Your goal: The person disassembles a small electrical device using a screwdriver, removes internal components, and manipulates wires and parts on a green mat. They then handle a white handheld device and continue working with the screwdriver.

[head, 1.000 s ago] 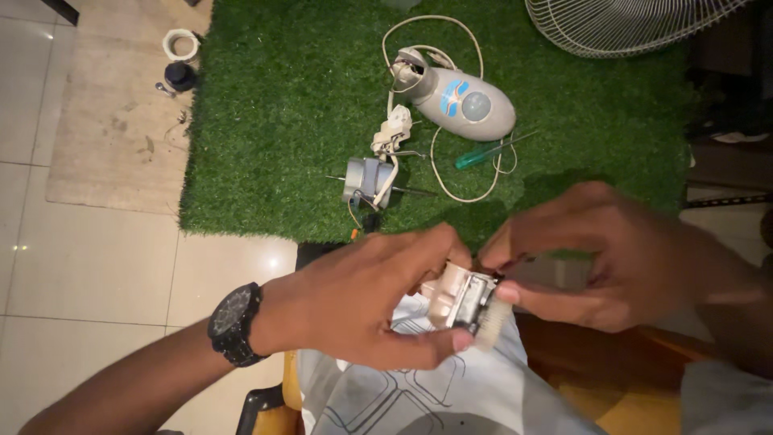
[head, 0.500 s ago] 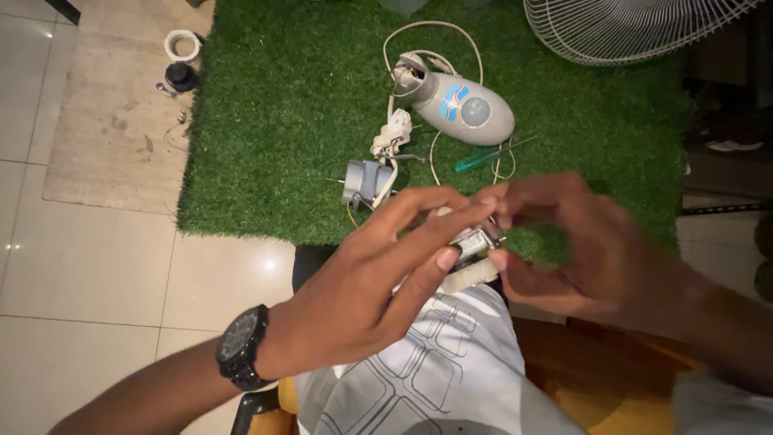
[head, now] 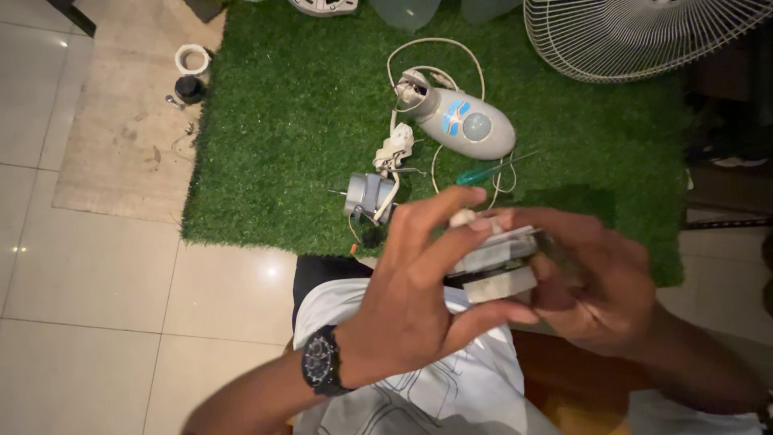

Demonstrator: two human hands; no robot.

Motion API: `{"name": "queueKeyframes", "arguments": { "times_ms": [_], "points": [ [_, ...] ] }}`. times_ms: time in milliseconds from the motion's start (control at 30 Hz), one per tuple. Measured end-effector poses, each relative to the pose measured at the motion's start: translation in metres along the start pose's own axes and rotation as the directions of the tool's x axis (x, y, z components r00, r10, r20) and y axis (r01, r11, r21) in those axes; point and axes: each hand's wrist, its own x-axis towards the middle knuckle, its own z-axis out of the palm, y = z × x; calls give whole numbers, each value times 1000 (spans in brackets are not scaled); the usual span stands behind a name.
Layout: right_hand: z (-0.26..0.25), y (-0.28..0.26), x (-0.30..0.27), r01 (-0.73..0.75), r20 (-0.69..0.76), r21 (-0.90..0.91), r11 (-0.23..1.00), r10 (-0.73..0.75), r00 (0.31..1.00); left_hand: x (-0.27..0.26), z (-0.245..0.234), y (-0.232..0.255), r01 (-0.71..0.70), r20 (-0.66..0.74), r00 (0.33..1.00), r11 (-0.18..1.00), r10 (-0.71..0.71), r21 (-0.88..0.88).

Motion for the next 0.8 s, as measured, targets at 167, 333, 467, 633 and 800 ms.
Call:
{"name": "queueKeyframes", "arguments": {
  "times_ms": [167, 333, 467, 633, 800],
  "points": [
    [8, 7, -9, -131, -70, 277, 952, 156, 985, -6, 11, -5, -45, -126, 990, 995, 56, 85],
    [24, 7, -12, -182, -126, 401, 898, 251, 960, 0, 25, -5, -26, -187, 982, 992, 2, -127],
    [30, 4, -12, -137, -167, 442, 886, 231, 959, 5, 30, -3, -8, -225, 974, 986, -29, -165],
    [31, 0, 2, -52, -183, 160, 986, 82, 980, 11, 34, 3, 134, -254, 940, 930, -230, -343],
    [28, 0, 16, -136, -139, -114, 984, 120, 983, 20, 24, 5, 347, -88, 887, 782, -453, -517]
  ]
}}
